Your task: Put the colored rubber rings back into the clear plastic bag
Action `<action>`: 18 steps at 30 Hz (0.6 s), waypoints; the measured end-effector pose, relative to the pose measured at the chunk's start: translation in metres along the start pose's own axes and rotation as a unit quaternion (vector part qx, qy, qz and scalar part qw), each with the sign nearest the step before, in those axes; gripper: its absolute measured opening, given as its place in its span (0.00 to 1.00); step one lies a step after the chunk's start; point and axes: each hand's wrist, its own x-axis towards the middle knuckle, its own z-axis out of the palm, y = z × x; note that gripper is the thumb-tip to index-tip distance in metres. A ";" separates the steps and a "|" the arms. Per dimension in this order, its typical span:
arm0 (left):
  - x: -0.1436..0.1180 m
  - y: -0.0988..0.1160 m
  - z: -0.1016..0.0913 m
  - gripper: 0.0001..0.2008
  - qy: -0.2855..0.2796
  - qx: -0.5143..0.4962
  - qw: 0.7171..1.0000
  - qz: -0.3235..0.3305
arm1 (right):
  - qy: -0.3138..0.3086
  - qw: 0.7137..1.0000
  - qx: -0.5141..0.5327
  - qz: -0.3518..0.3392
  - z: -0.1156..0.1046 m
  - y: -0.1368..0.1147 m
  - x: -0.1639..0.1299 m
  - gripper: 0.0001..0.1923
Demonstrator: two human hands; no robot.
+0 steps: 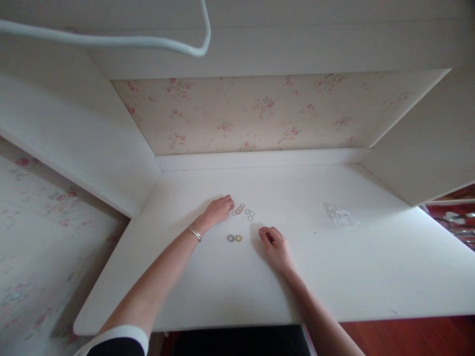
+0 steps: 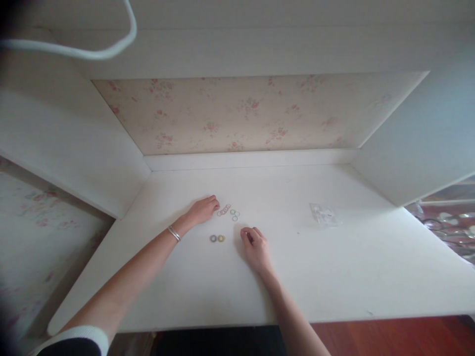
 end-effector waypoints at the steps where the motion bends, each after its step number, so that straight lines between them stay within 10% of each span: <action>1: -0.008 0.002 -0.001 0.11 0.005 -0.003 1.000 -0.009 | -0.001 1.000 0.000 -0.001 0.000 0.000 0.000 0.20; 10: -0.085 0.058 0.002 0.10 0.077 -0.069 0.994 -0.014 | -0.014 1.000 0.003 -0.004 0.002 -0.001 -0.003 0.19; 18: -0.094 0.080 0.012 0.11 0.073 -0.017 0.997 -0.005 | -0.014 1.000 0.005 -0.002 0.001 -0.002 -0.003 0.18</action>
